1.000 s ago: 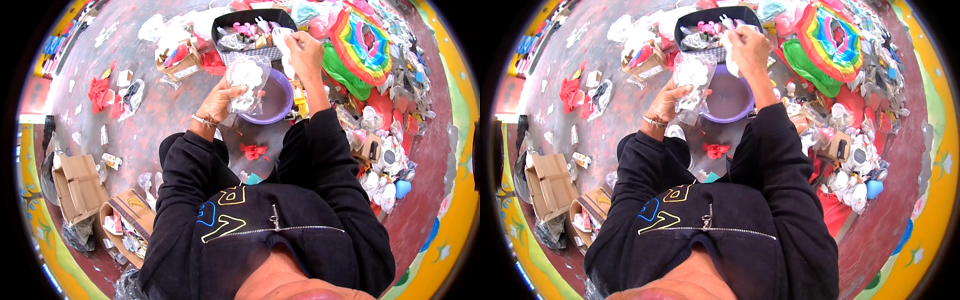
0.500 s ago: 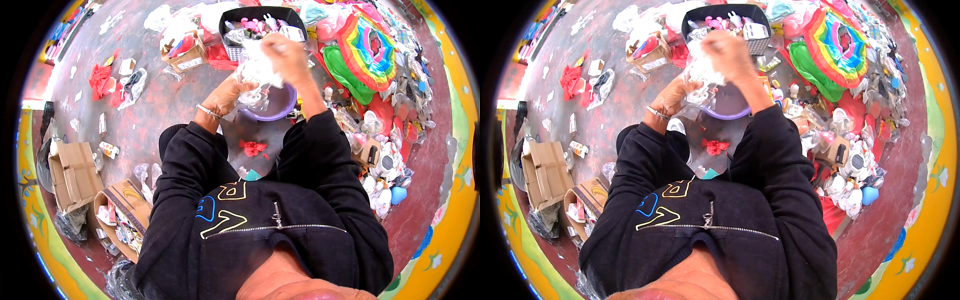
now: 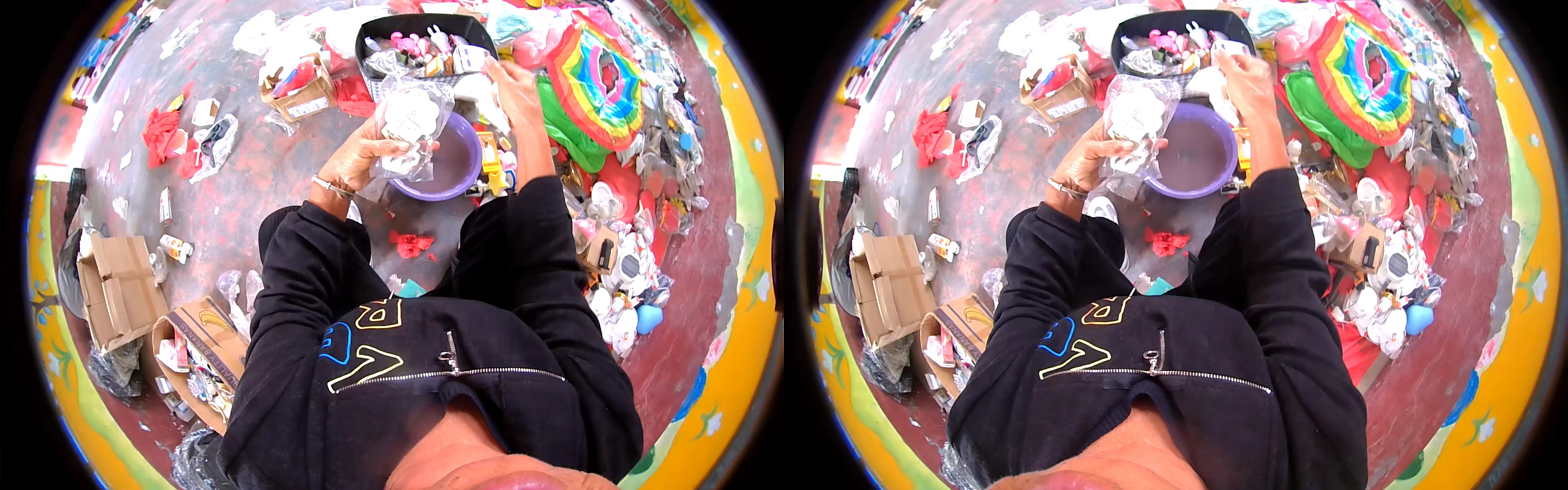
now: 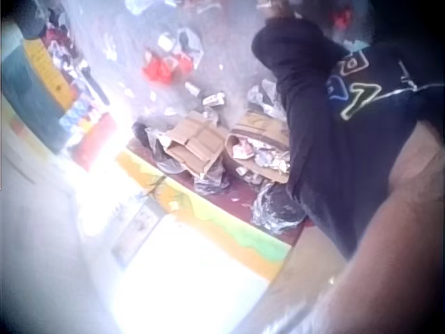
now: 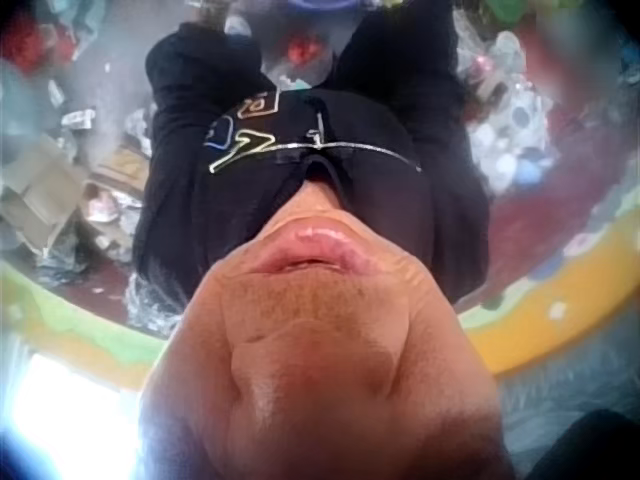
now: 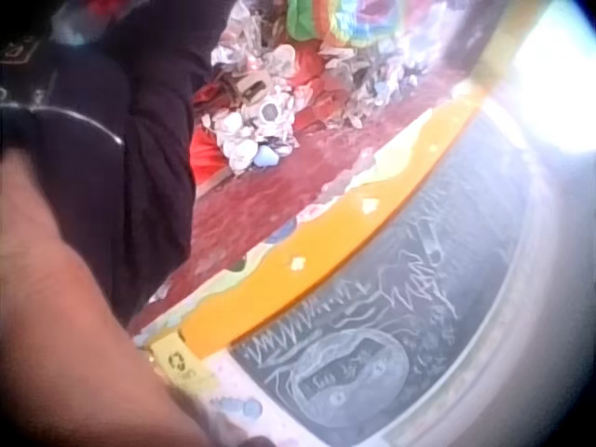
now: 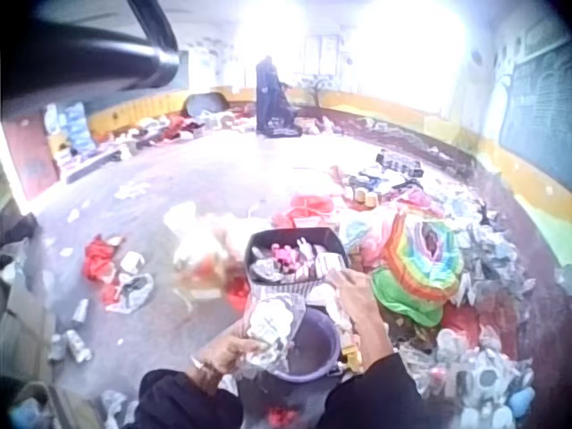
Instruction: The person sits on the floor and wipes various small items, including a yellow box and a white plastic object, using a white cloth. They also handle a clear plastic bag containing a white item, wiping it down before placing it into a purple bucket.
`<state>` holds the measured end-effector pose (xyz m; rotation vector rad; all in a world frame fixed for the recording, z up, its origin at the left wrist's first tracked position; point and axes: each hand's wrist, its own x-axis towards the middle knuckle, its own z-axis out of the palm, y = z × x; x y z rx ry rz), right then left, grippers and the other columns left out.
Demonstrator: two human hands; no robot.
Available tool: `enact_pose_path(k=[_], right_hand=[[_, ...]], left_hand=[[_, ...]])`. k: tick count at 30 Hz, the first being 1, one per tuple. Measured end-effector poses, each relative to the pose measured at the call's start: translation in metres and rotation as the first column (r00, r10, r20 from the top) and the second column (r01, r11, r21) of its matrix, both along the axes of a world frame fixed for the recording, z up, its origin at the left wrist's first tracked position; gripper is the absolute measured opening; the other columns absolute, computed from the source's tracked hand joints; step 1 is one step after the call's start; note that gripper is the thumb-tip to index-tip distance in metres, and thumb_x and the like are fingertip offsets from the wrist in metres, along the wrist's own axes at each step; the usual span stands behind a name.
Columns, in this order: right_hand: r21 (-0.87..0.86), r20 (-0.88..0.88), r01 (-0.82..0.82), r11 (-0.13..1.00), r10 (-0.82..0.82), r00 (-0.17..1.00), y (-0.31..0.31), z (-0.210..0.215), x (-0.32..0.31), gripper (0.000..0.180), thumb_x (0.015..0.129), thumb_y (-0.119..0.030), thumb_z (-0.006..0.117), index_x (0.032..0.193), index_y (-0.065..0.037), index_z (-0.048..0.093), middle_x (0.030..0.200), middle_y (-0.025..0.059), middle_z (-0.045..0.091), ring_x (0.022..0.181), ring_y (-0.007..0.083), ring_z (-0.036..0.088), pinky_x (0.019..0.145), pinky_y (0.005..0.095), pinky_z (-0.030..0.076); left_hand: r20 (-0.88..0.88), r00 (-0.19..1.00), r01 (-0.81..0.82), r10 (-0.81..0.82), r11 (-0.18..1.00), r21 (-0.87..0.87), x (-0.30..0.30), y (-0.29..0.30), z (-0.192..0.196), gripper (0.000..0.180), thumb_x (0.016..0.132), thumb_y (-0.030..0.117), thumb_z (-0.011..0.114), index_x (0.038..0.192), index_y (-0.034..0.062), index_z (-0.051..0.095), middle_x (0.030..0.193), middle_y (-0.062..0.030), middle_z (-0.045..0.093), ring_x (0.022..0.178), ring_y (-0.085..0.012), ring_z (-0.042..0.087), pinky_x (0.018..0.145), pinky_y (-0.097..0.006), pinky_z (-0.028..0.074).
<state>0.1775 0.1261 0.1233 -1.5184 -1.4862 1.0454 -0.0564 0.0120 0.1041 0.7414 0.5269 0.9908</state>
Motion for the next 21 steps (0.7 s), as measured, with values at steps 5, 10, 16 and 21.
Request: enact_pose_path(k=[5,10,16,21], right_hand=[[-0.136,-0.466,-0.338,0.931,0.24,0.851,-0.025,-0.001,-0.026,0.024,0.083,-0.026,0.065,0.083,-0.003,0.066,0.066,-0.0045,0.057,0.051,0.0019,0.048,0.042,0.0168,0.035],[-0.03,-0.182,-0.279,0.96,0.269,0.946,-0.034,0.004,-0.038,0.013,0.079,-0.014,0.066,0.075,-0.002,0.064,0.062,-0.0038,0.057,0.048,0.0024,0.048,0.043,0.0184,0.036],[-0.011,-0.084,-0.178,0.984,0.176,0.981,-0.041,0.016,-0.037,0.014,0.076,-0.013,0.068,0.07,-0.001,0.064,0.059,-0.0008,0.057,0.048,0.0048,0.049,0.044,0.0217,0.038],[-0.044,-0.123,-0.143,0.989,0.137,0.983,-0.039,0.015,-0.034,0.016,0.073,-0.014,0.071,0.073,0.002,0.065,0.06,0.0031,0.059,0.049,0.0079,0.053,0.045,0.0239,0.041]], left_hand=[[0.113,0.993,-0.037,0.039,0.999,-0.021,0.007,-0.003,0.007,0.066,0.076,0.006,0.066,0.133,0.0031,0.034,0.121,-0.0151,0.053,0.107,-0.0365,0.056,0.09,-0.041,0.046],[0.247,0.969,0.049,-0.008,0.986,-0.161,0.001,0.003,-0.007,0.055,0.084,0.014,0.062,0.131,0.0032,0.036,0.119,-0.0151,0.054,0.103,-0.0355,0.058,0.085,-0.039,0.05],[-0.001,0.991,-0.13,0.13,0.991,-0.039,0.008,0.004,-0.008,0.042,0.089,0.014,0.054,0.127,0.002,0.04,0.115,-0.0152,0.056,0.096,-0.0332,0.061,0.079,-0.036,0.053],[0.035,0.994,-0.1,0.104,0.99,-0.1,0.01,0.008,-0.017,0.043,0.093,0.022,0.048,0.128,-0.0002,0.038,0.117,-0.0181,0.054,0.1,-0.0353,0.059,0.085,-0.04,0.051]])
